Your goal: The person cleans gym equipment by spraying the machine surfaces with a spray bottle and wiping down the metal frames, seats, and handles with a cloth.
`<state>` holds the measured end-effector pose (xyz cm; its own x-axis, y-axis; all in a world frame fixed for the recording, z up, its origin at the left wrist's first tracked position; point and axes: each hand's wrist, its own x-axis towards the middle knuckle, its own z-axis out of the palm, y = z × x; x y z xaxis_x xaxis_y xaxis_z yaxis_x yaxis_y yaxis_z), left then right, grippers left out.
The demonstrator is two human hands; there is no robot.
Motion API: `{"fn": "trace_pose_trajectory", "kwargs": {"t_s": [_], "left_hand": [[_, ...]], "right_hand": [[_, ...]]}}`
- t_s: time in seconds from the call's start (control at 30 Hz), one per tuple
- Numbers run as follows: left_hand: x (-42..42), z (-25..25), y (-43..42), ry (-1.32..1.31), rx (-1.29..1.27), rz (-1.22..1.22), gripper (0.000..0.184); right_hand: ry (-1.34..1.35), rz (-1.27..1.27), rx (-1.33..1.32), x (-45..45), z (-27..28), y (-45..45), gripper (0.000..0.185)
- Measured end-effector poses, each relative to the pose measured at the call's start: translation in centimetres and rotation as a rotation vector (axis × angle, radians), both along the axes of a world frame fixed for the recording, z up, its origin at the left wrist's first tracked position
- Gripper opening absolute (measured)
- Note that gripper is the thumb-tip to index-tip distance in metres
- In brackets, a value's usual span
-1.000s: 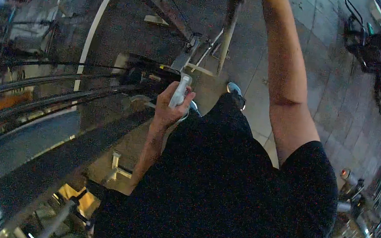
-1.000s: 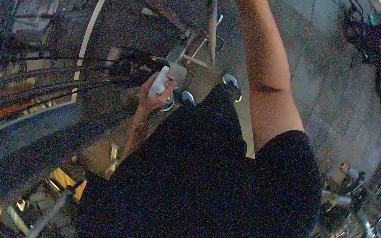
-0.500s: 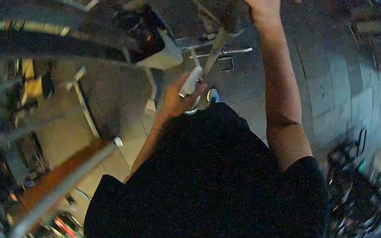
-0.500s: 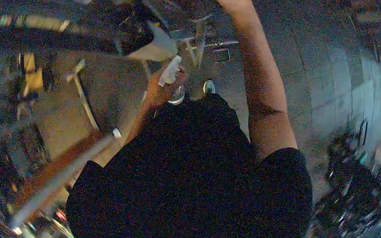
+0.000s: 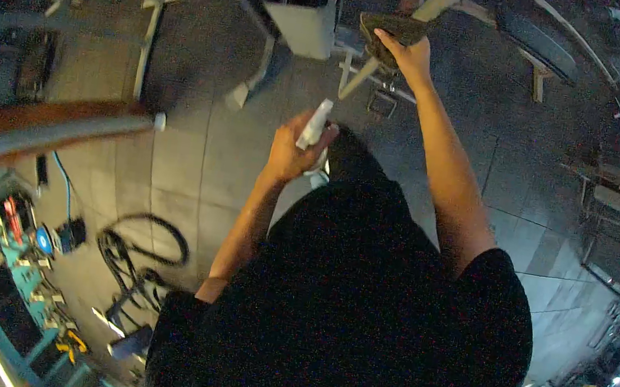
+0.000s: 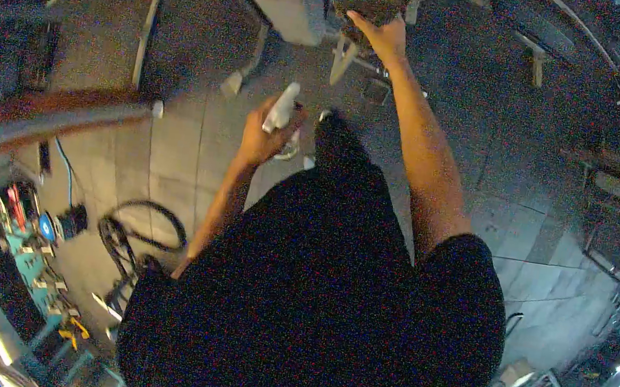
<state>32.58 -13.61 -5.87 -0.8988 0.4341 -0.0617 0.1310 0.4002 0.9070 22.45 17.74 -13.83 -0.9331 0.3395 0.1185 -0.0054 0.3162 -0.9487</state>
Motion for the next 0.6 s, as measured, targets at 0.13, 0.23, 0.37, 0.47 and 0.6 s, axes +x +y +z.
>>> {"fn": "trace_pose_trajectory", "kwargs": {"t_s": [0.13, 0.23, 0.37, 0.47, 0.6], "left_hand": [[1.1, -2.8, 1.8, -0.022, -0.042, 0.149, 0.029], [0.9, -4.0, 4.1, -0.135, -0.089, 0.238, 0.031], [0.0, -6.8, 8.6, -0.118, -0.076, 0.284, 0.032], [-0.8, -11.5, 13.0, -0.162, -0.187, 0.409, 0.04], [-1.0, -12.1, 17.3, -0.271, -0.119, 0.534, 0.042]], "right_hand": [[-0.015, 0.136, 0.278, -1.6, -3.5, 2.6, 0.05], [-0.181, 0.316, 0.228, -3.3, -6.7, 7.1, 0.048], [-0.246, 0.419, -0.148, -2.2, -2.7, 12.2, 0.039], [-0.092, 0.295, -0.037, 0.5, -2.2, 19.2, 0.031], [-0.332, -0.081, -0.852, 5.4, -0.9, 25.3, 0.025]]}}
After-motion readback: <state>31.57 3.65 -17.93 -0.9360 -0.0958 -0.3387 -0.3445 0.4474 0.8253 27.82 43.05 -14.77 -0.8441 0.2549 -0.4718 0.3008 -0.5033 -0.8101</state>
